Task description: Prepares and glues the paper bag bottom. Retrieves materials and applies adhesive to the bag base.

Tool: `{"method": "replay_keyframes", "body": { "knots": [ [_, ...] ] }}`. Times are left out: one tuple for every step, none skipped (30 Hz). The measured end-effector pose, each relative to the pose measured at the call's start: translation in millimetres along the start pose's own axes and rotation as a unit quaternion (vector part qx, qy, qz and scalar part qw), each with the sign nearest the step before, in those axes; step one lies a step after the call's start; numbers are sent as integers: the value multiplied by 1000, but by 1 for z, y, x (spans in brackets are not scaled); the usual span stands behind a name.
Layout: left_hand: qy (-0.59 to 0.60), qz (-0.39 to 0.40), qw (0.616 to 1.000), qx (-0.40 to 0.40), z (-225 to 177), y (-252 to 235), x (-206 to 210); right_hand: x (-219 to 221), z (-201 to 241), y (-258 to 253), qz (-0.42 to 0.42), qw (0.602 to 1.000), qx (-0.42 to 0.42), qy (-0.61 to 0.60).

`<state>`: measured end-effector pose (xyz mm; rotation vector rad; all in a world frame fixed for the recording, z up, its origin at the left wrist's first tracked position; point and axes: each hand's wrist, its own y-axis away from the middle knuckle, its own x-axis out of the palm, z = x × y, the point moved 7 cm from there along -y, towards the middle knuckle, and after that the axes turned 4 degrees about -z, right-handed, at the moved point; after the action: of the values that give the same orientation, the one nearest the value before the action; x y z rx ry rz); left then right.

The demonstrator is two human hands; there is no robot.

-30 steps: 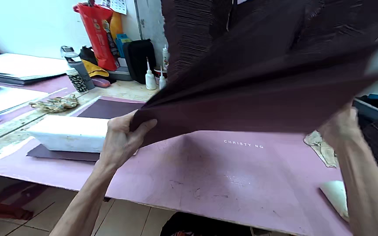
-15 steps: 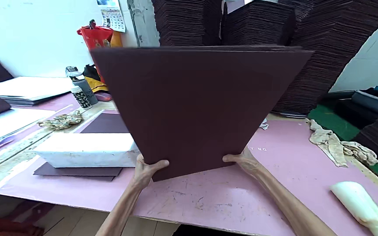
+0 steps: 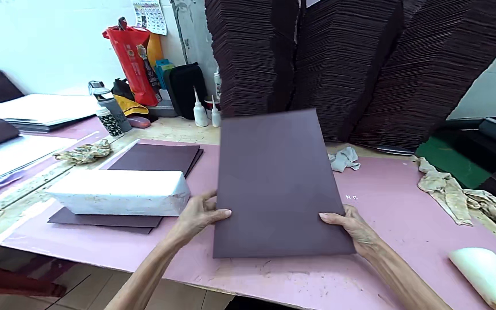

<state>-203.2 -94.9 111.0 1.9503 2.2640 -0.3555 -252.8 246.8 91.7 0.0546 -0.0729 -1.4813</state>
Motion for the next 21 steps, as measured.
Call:
{"method": "replay_keyframes", "body": {
  "knots": [
    [-82, -24, 994, 67, -10, 3, -16, -7, -4, 2, -15, 1000, 18, 17],
    [-158, -69, 974, 146, -21, 6, -35, -13, -8, 6, -28, 999, 34, 33],
    [-220, -115, 944, 217, -31, 9, -57, -18, -12, 10, -41, 997, 50, 42],
    [-267, -141, 917, 260, -40, 8, -80, -21, -17, 15, -54, 995, 66, 45],
    [-307, -141, 900, 276, -44, 4, -102, -25, -19, 21, -64, 994, 76, 48],
    [-345, -123, 889, 275, -45, -5, -122, -28, -19, 26, -72, 993, 80, 50],
    [-386, -91, 882, 255, -37, -17, -141, -30, -19, 30, -77, 992, 80, 55],
    [-433, -56, 874, 214, -23, -30, -157, -33, -19, 34, -81, 992, 78, 61],
    [-471, -22, 867, 160, -6, -41, -171, -35, -18, 38, -82, 991, 77, 65],
    [-495, 10, 863, 97, 8, -49, -180, -37, -18, 42, -83, 991, 77, 73],
    [-516, 37, 855, 46, 18, -54, -185, -38, -18, 46, -84, 990, 78, 79],
    [-536, 50, 843, 24, 23, -55, -187, -39, -17, 50, -85, 990, 78, 86],
    [-558, 50, 828, 34, 22, -55, -185, -40, -17, 53, -86, 989, 74, 94],
    [-579, 42, 812, 58, 20, -54, -182, -40, -17, 57, -87, 989, 70, 99],
    [-596, 33, 798, 84, 16, -50, -179, -40, -17, 61, -89, 989, 65, 97],
    [-611, 19, 784, 108, 14, -44, -176, -39, -17, 66, -90, 990, 61, 94],
    [-618, 0, 775, 130, 12, -36, -174, -38, -16, 70, -91, 990, 55, 91],
    [-620, -22, 770, 149, 9, -28, -173, -36, -13, 73, -89, 991, 42, 85],
    [-619, -45, 766, 170, 6, -18, -171, -35, -11, 75, -85, 993, 26, 75],
    [-614, -67, 763, 192, 4, -7, -170, -34, -9, 77, -78, 995, 9, 65],
    [-607, -89, 760, 214, 3, 5, -169, -31, -7, 77, -72, 996, -6, 60]
  ]
}}
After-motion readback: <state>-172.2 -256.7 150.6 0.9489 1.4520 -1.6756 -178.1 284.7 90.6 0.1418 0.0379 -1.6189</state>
